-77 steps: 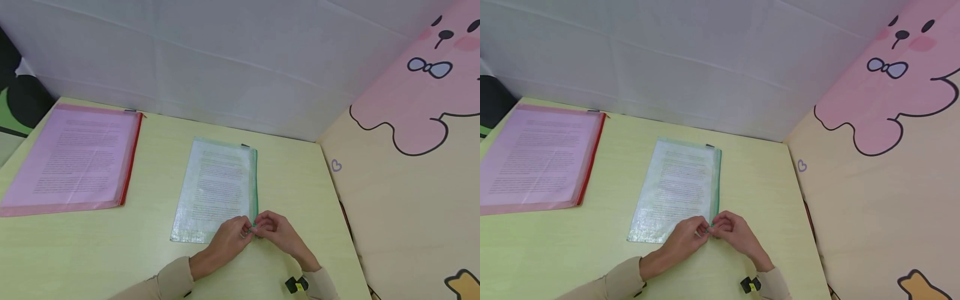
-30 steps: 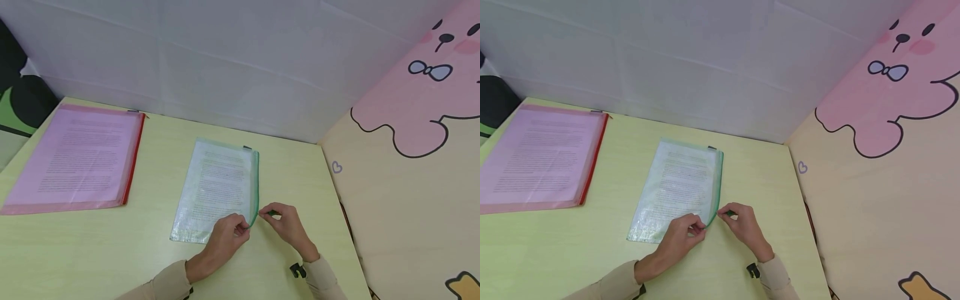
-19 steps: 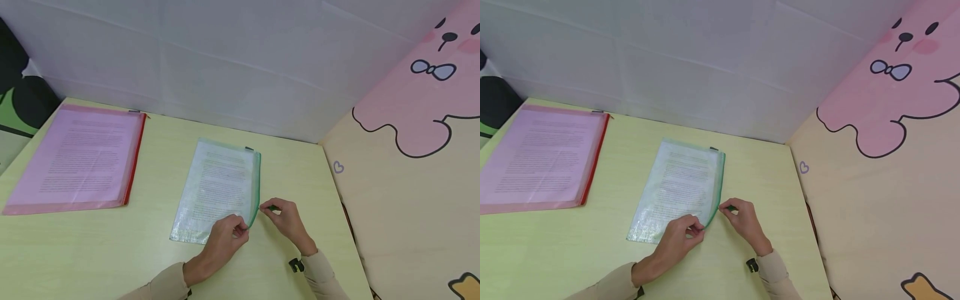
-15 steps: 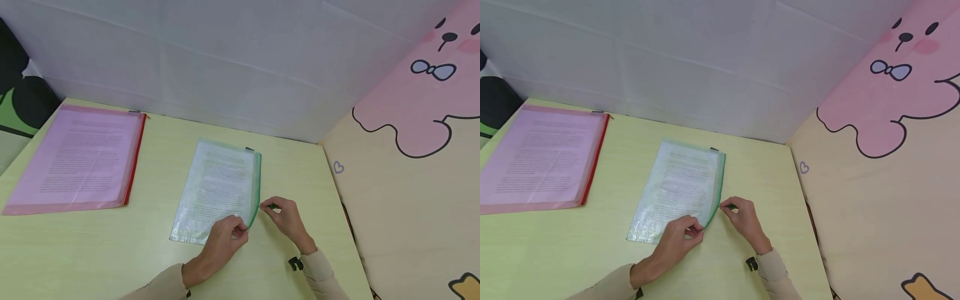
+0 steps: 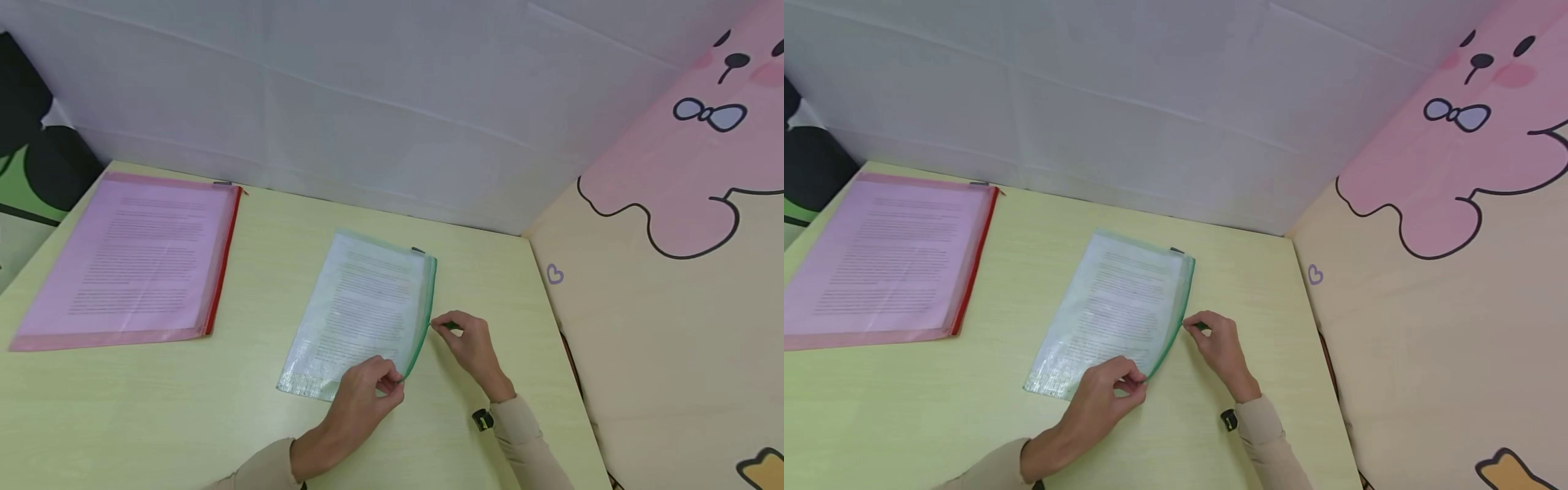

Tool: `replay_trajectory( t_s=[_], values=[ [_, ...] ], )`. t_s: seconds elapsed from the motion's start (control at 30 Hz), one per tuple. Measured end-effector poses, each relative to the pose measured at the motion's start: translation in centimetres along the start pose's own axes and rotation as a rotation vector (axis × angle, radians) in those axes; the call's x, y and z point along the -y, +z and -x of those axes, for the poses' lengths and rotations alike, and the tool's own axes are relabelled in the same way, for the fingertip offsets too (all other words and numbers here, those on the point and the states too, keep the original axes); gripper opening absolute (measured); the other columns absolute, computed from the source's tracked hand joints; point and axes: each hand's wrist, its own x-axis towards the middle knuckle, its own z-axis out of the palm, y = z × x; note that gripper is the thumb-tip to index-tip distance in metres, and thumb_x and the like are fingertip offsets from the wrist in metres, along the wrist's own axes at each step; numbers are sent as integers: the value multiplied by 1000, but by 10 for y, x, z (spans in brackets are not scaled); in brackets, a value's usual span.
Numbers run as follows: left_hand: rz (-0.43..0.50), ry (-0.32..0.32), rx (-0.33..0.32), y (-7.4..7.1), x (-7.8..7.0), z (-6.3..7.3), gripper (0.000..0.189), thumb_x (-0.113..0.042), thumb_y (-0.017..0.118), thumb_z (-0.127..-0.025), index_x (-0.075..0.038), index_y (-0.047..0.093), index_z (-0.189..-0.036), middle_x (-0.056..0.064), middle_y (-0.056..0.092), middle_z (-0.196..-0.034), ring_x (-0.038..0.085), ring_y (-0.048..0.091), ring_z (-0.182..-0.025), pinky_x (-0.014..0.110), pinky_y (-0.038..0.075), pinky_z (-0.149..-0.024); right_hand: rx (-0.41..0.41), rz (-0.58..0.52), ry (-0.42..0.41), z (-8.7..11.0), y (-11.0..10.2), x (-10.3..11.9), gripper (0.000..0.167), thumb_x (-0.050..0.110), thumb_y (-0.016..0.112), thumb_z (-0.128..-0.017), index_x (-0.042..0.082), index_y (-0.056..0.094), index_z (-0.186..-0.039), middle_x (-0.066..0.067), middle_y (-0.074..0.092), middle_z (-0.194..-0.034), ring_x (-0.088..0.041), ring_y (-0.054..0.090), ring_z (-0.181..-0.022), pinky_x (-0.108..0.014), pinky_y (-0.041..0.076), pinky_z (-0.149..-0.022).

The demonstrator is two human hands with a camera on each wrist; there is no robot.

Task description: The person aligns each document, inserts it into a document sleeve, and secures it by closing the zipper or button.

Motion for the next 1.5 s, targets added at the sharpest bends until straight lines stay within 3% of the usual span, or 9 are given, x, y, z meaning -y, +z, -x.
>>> replay_trajectory(
  t_s=[0.57, 1.13, 1.5],
  values=[
    [-31, 78, -47, -4, -5, 8, 25, 10, 75, -72, -12, 64, -75, -5, 62, -74, 1, 63, -65, 16, 54, -63, -82, 60, 1, -19, 3, -18, 10, -7, 79, -85, 0, 78, -93, -10, 77, -91, -26, 75, -83, -39, 62, -76],
    [-40, 146, -90, -7, -11, 17, 28, 11, 76, -71, -13, 64, -76, -7, 62, -76, -1, 62, -67, 12, 52, -64, -135, 73, 4, -42, -1, -36, 8, -8, 76, -88, -2, 77, -93, -13, 77, -92, -28, 75, -85, -41, 61, -76],
    [-27, 253, -126, -9, -15, 23, 30, 13, 77, -69, -13, 65, -78, -7, 63, -77, 1, 63, -67, 11, 52, -64, -181, 112, 6, -55, -3, -45, 7, -10, 74, -88, -5, 77, -93, -17, 76, -93, -31, 75, -84, -43, 61, -76]
  ],
)
